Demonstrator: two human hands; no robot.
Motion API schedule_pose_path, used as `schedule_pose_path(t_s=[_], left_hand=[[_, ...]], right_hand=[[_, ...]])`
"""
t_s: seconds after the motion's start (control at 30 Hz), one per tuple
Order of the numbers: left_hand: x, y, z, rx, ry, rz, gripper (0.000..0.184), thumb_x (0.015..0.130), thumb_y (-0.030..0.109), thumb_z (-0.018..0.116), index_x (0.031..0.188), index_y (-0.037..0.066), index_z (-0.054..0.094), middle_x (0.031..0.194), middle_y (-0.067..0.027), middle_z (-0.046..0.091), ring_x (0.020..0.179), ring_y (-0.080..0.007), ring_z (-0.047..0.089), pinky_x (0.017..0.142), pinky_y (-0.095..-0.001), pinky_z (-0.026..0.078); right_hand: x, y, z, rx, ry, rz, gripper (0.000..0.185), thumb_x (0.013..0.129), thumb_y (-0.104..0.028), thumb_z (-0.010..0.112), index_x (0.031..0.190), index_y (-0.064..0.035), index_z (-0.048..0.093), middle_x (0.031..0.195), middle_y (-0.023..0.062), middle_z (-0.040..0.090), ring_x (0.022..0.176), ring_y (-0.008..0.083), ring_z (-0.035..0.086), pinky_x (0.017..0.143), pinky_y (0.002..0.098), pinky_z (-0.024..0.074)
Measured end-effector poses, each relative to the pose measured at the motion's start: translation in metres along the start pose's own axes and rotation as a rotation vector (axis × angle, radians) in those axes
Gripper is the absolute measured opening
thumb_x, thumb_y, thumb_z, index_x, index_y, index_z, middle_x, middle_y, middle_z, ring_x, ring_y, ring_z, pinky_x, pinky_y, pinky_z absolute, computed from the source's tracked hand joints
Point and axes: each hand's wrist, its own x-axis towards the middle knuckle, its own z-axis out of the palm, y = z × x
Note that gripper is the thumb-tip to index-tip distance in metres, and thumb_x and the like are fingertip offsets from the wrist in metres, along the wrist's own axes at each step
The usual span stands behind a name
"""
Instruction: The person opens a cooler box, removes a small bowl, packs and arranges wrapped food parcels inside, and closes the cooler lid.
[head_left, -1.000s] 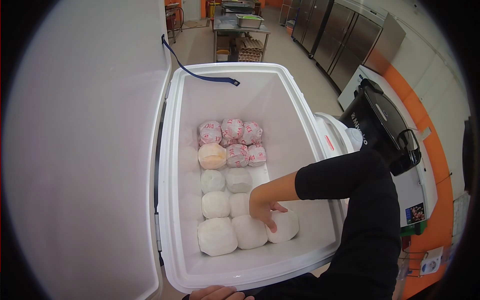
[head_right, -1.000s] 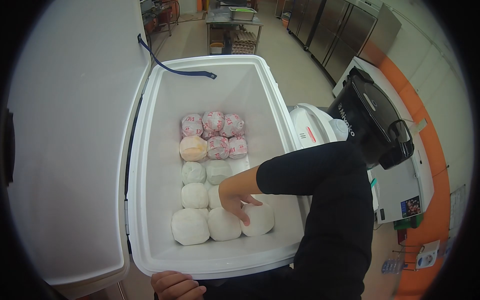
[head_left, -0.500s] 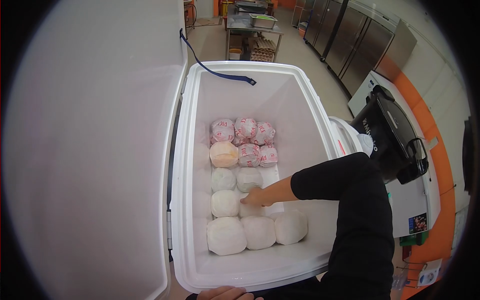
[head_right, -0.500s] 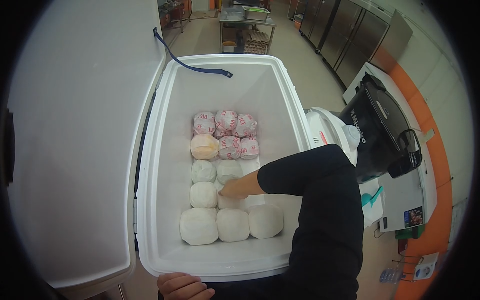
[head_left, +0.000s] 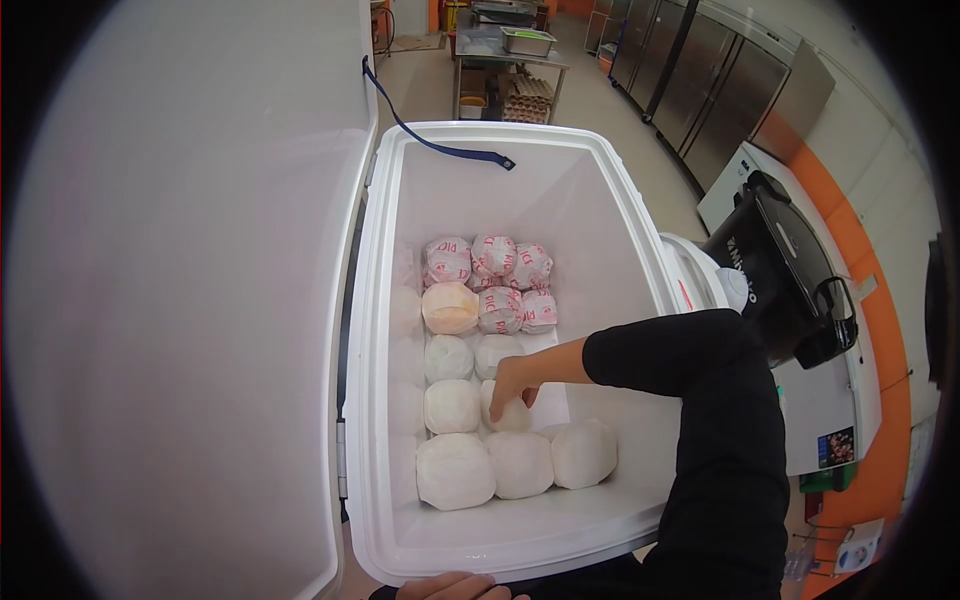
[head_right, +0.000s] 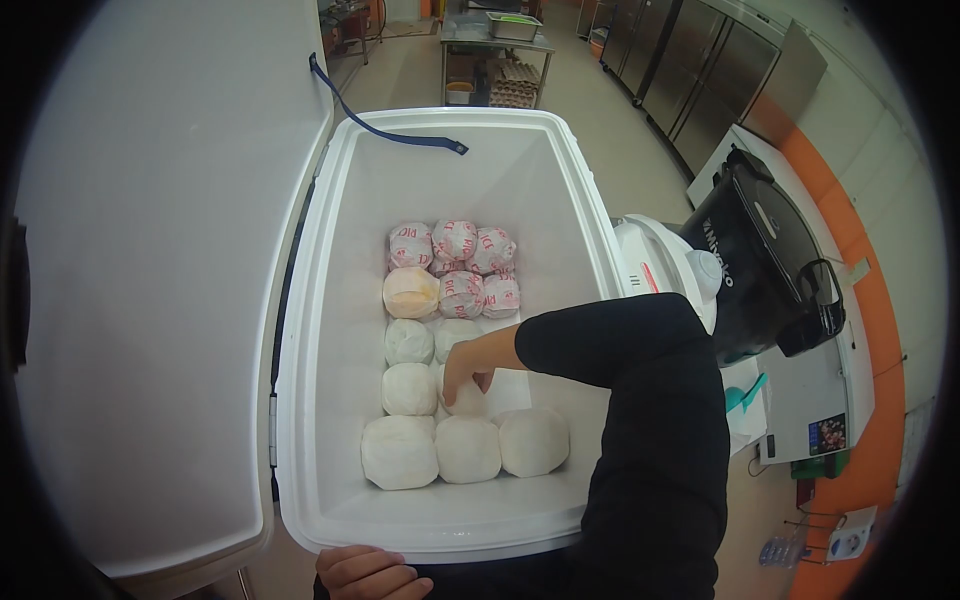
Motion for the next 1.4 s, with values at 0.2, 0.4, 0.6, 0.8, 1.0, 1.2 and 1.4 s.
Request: schedule_pose_path(t_s=[0.2, 0.4, 0.6, 0.8, 1.0, 1.2, 1.4], left_hand=[[-0.001, 0.002, 0.000, -0.005, -0.003, -0.017, 0.032, 0.092, 0.026, 0.042, 0.074, 0.010, 0.062, 0.066, -0.0013, 0.056, 0.058, -0.0135, 0.054, 0.048, -0.0222, 0.044], [0.000, 0.003, 0.001, -0.009, 0.018, -0.022, 0.033, 0.091, 0.026, 0.042, 0.071, 0.010, 0.062, 0.065, -0.0016, 0.056, 0.057, -0.0135, 0.054, 0.048, -0.0226, 0.044], [-0.001, -0.001, 0.001, -0.006, 0.034, 0.033, 0.035, 0.091, 0.028, 0.041, 0.071, 0.010, 0.063, 0.063, -0.0012, 0.056, 0.056, -0.0137, 0.054, 0.049, -0.0224, 0.043], [0.001, -0.001, 0.002, 0.003, 0.046, 0.039, 0.037, 0.092, 0.029, 0.040, 0.069, 0.010, 0.063, 0.060, -0.0008, 0.056, 0.053, -0.0129, 0.053, 0.047, -0.0226, 0.042], [0.001, -0.003, 0.004, 0.010, 0.075, 0.054, 0.038, 0.091, 0.028, 0.040, 0.067, 0.009, 0.063, 0.057, -0.0007, 0.055, 0.050, -0.0123, 0.052, 0.045, -0.0224, 0.040], [0.001, -0.002, 0.005, 0.019, 0.075, 0.051, 0.037, 0.091, 0.028, 0.041, 0.068, 0.010, 0.063, 0.057, -0.0003, 0.055, 0.050, -0.0123, 0.052, 0.046, -0.0226, 0.040], [0.003, 0.000, 0.003, 0.040, 0.026, 0.033, 0.037, 0.091, 0.029, 0.040, 0.068, 0.011, 0.063, 0.059, 0.0000, 0.056, 0.054, -0.0123, 0.054, 0.047, -0.0226, 0.041]], right_hand=[[-0.009, -0.012, -0.014, -0.140, -0.193, 0.022, 0.065, 0.057, -0.035, 0.079, 0.109, -0.0014, 0.058, 0.106, 0.0154, 0.060, 0.087, 0.0232, 0.063, 0.071, 0.0315, 0.0551], [-0.018, -0.042, -0.029, -0.431, -0.231, 0.174, 0.065, 0.059, -0.035, 0.076, 0.113, -0.0070, 0.055, 0.104, 0.0113, 0.060, 0.089, 0.0207, 0.062, 0.074, 0.0307, 0.0535], [-0.103, -0.067, -0.054, -0.426, -0.239, -0.071, 0.074, 0.059, -0.024, 0.076, 0.125, -0.0078, 0.045, 0.111, 0.0103, 0.056, 0.096, 0.0213, 0.059, 0.080, 0.0342, 0.0516], [-0.109, -0.061, -0.005, -0.524, -0.544, -0.221, 0.085, 0.062, -0.013, 0.078, 0.133, -0.0020, 0.033, 0.129, 0.0164, 0.043, 0.112, 0.0296, 0.051, 0.089, 0.0408, 0.0489], [-0.108, -0.050, 0.020, -0.625, -0.524, -0.135, 0.092, 0.073, -0.032, 0.070, 0.138, -0.0005, 0.014, 0.131, 0.0210, 0.037, 0.116, 0.0302, 0.047, 0.087, 0.0426, 0.0485], [-0.126, -0.049, 0.036, -0.813, -0.430, -0.066, 0.098, 0.080, -0.046, 0.060, 0.136, 0.0083, 0.001, 0.124, 0.0252, 0.043, 0.091, 0.0292, 0.061, 0.077, 0.0336, 0.0525], [-0.124, -0.052, 0.018, -0.645, -0.504, -0.026, 0.091, 0.082, -0.054, 0.053, 0.135, 0.0074, 0.012, 0.124, 0.0279, 0.042, 0.085, 0.0276, 0.063, 0.073, 0.0301, 0.0540]])
